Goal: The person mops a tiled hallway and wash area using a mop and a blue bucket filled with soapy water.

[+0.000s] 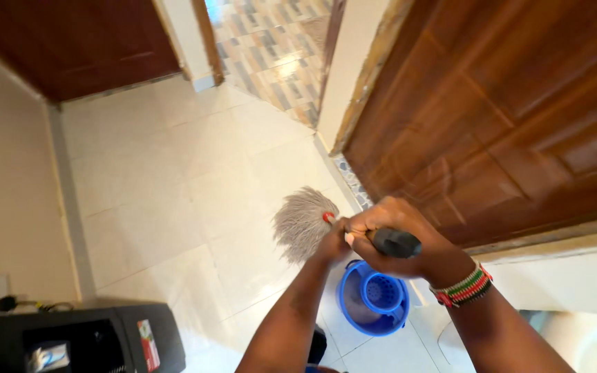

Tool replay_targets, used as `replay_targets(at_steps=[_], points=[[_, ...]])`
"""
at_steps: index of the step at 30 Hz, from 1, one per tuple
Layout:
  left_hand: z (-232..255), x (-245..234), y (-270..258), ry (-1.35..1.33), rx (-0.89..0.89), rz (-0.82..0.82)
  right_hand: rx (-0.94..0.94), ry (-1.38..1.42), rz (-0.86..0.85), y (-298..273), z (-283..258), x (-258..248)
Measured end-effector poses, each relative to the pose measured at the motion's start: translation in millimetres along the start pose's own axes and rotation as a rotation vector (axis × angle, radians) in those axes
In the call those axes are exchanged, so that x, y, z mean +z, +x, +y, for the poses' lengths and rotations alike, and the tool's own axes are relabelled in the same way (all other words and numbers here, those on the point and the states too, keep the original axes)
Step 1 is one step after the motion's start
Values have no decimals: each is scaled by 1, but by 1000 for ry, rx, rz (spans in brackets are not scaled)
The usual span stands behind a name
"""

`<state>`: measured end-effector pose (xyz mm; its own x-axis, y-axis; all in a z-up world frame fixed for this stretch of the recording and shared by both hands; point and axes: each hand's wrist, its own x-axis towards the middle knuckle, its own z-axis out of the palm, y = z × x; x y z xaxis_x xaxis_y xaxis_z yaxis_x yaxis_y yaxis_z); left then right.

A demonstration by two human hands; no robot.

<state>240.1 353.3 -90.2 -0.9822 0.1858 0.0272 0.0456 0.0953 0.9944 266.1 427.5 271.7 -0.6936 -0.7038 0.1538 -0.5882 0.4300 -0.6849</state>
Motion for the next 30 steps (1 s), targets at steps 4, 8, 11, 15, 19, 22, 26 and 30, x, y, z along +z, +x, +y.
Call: replay_targets(at_steps=[4,8,11,15,19,22,26,30], points=[[43,9,-33,103,-102,-112,168,-39,-12,-21,-15,-5],[100,-15,-77,299,-182,-199,427,-82,-41,-32,-41,-3],[126,-36,-107,433,-212,-228,469,15,63,-41,-62,9],[125,-60,-141,618,-33,-234,498,210,200,-63,-83,30],[110,-88,-172,729,-10,-214,420,382,295,-81,-90,61],[106,-112,-192,756,-54,-204,431,443,328,-92,-91,85],[108,-135,-229,764,-200,-167,415,505,258,-108,-89,119],[93,-140,-276,697,-291,-76,469,453,117,-129,-83,144]])
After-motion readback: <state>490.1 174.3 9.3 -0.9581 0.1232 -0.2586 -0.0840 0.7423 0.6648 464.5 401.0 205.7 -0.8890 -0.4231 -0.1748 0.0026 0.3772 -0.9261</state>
